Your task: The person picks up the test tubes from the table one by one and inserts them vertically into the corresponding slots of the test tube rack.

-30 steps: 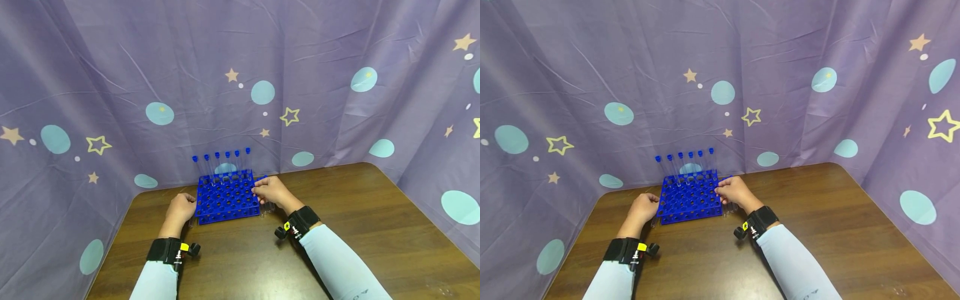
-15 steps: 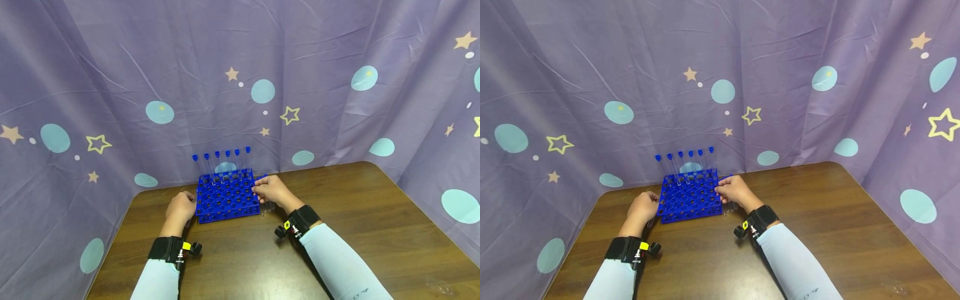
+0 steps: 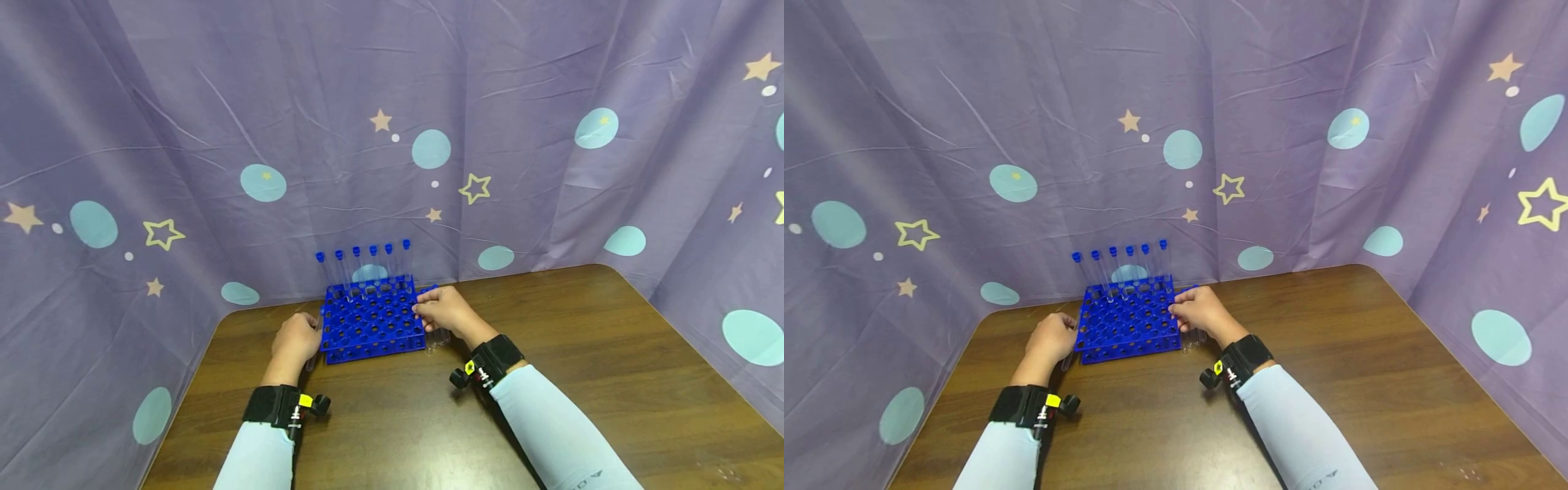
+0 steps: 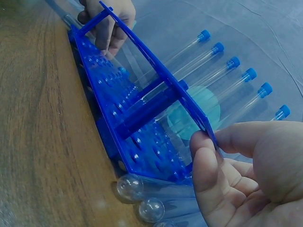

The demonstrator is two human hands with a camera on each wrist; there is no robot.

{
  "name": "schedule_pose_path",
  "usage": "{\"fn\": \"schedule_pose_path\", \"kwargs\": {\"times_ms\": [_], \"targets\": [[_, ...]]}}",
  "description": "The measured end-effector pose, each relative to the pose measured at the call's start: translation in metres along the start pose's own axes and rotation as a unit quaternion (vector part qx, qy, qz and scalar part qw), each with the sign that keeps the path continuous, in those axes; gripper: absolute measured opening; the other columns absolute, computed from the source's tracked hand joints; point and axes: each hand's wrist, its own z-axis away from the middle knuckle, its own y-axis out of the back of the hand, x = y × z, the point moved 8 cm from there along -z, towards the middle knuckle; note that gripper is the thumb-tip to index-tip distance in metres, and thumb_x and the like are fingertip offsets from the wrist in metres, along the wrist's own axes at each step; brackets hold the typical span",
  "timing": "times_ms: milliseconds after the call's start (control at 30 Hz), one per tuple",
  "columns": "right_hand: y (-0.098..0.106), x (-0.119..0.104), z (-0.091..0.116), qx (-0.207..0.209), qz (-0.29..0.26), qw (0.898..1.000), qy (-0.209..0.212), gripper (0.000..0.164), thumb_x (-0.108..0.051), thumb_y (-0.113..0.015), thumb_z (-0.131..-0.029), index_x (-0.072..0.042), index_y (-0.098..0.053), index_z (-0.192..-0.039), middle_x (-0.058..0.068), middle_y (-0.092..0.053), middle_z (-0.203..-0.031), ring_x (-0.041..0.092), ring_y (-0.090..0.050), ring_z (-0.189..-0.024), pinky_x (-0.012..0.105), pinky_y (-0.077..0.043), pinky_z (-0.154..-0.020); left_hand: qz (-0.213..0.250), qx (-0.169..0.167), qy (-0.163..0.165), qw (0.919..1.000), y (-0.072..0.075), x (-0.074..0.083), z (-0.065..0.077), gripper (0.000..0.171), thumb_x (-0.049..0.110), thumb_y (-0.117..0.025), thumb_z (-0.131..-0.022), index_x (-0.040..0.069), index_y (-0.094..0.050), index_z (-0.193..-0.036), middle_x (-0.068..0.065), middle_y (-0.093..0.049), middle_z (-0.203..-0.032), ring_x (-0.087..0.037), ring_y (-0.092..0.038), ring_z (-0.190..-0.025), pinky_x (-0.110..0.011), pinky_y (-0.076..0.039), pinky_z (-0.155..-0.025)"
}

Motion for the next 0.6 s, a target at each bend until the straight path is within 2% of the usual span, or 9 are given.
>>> {"fn": "schedule_pose_path", "kwargs": {"times_ms": [300,600], "targets": [[0.000,0.000,-0.001,0.001,-0.005,1.000,-0.002,0.033,-0.007,-0.076,-0.098,0.009,-0.071,-0.127,0.018,-0.080,-0.092,0.012,-0.067,-0.057,0.027,-0.061,-0.054,0.002,-0.002,0.007,1.0000,0.003,0.001,0.003,0.036,0.029,-0.068,-0.099,0.002,-0.073,-0.122,-0.027,-0.074,-0.128,-0.048,-0.071,-0.111,-0.064,-0.058,-0.087],[0.001,0.001,-0.001,-0.002,-0.007,1.000,-0.002,0.032,-0.008,-0.076,-0.098,0.007,-0.072,-0.126,0.019,-0.080,-0.094,0.012,-0.067,-0.057,0.029,-0.062,-0.055,0.025,0.029,0.012,0.9992,0.014,-0.001,0.004,0.036,0.025,-0.068,-0.098,0.002,-0.071,-0.125,-0.026,-0.075,-0.121,-0.047,-0.072,-0.102,-0.060,-0.058,-0.079]]}}
